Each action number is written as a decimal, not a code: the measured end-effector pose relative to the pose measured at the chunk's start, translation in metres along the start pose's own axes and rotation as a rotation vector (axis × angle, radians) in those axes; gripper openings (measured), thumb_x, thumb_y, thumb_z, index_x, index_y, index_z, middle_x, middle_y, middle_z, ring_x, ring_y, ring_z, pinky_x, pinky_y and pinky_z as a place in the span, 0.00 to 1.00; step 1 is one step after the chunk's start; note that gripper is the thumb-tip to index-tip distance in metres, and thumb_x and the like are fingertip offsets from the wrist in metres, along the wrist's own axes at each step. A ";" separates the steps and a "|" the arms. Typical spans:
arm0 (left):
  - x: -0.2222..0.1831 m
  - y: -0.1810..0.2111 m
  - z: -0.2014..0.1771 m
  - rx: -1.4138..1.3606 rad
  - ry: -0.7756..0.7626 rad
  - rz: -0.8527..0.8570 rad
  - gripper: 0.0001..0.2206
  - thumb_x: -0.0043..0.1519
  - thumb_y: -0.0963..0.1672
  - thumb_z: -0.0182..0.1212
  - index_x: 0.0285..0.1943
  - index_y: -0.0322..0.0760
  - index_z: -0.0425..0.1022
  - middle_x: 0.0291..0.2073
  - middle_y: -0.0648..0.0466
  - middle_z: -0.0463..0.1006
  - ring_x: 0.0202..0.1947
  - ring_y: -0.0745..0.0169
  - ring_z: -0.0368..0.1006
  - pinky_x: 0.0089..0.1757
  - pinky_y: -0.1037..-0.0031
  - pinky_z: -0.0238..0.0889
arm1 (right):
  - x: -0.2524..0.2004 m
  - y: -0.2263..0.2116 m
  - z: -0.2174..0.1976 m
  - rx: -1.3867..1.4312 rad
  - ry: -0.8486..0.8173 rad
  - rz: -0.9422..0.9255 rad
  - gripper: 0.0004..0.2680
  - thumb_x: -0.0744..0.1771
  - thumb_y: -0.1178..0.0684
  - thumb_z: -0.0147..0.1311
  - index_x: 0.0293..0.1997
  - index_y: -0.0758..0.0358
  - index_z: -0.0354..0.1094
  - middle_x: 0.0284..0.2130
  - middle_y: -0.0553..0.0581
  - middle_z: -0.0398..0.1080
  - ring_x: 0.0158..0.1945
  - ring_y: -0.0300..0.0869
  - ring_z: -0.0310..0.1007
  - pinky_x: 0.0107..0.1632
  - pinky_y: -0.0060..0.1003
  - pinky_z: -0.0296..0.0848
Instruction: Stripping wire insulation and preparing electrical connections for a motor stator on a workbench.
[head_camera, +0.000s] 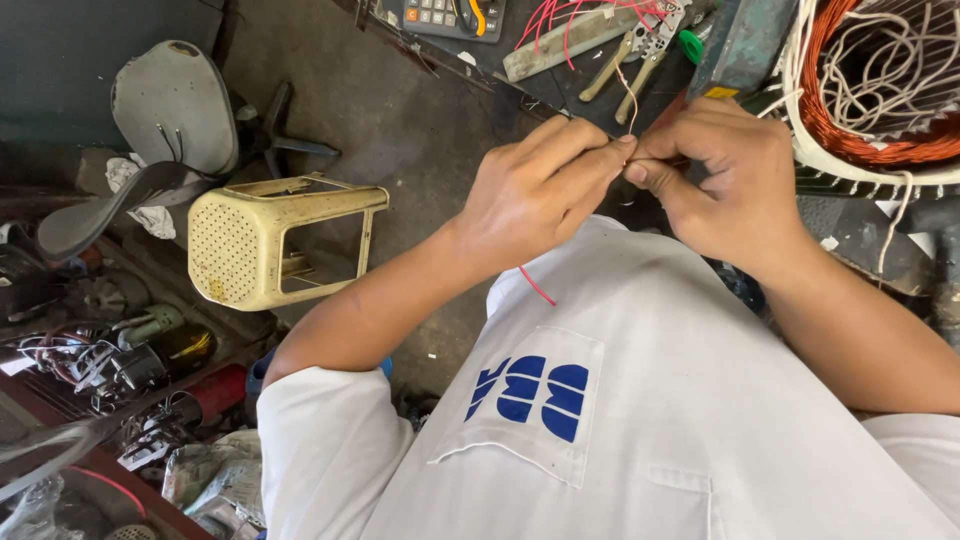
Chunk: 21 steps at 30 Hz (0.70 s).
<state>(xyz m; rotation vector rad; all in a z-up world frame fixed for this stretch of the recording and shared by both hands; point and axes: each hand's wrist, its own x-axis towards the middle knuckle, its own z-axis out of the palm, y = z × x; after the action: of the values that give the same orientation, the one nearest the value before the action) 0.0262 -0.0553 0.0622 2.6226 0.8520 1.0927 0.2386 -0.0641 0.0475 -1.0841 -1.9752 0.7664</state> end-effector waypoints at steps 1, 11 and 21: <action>0.000 0.001 0.000 0.053 0.003 -0.004 0.06 0.69 0.37 0.54 0.51 0.32 0.75 0.38 0.54 0.71 0.32 0.58 0.68 0.33 0.72 0.66 | -0.001 0.000 0.000 0.002 0.002 -0.011 0.05 0.65 0.68 0.65 0.35 0.68 0.73 0.29 0.57 0.73 0.34 0.46 0.70 0.45 0.40 0.67; 0.008 -0.002 -0.005 0.394 0.116 0.289 0.02 0.67 0.39 0.57 0.42 0.36 0.75 0.39 0.55 0.77 0.28 0.64 0.70 0.27 0.77 0.56 | 0.001 -0.003 -0.006 0.015 -0.034 0.006 0.06 0.67 0.66 0.65 0.34 0.68 0.71 0.31 0.57 0.74 0.34 0.45 0.71 0.45 0.39 0.68; 0.003 0.012 -0.002 -0.144 -0.135 -0.248 0.05 0.69 0.40 0.44 0.41 0.36 0.66 0.35 0.55 0.67 0.35 0.54 0.63 0.30 0.66 0.60 | -0.013 0.000 0.007 -0.163 0.070 -0.137 0.07 0.68 0.69 0.63 0.34 0.65 0.72 0.25 0.55 0.68 0.30 0.47 0.63 0.41 0.41 0.59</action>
<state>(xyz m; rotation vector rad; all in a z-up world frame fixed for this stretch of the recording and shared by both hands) 0.0321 -0.0631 0.0694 2.3662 0.9959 0.8680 0.2373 -0.0760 0.0391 -1.0416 -2.0559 0.4957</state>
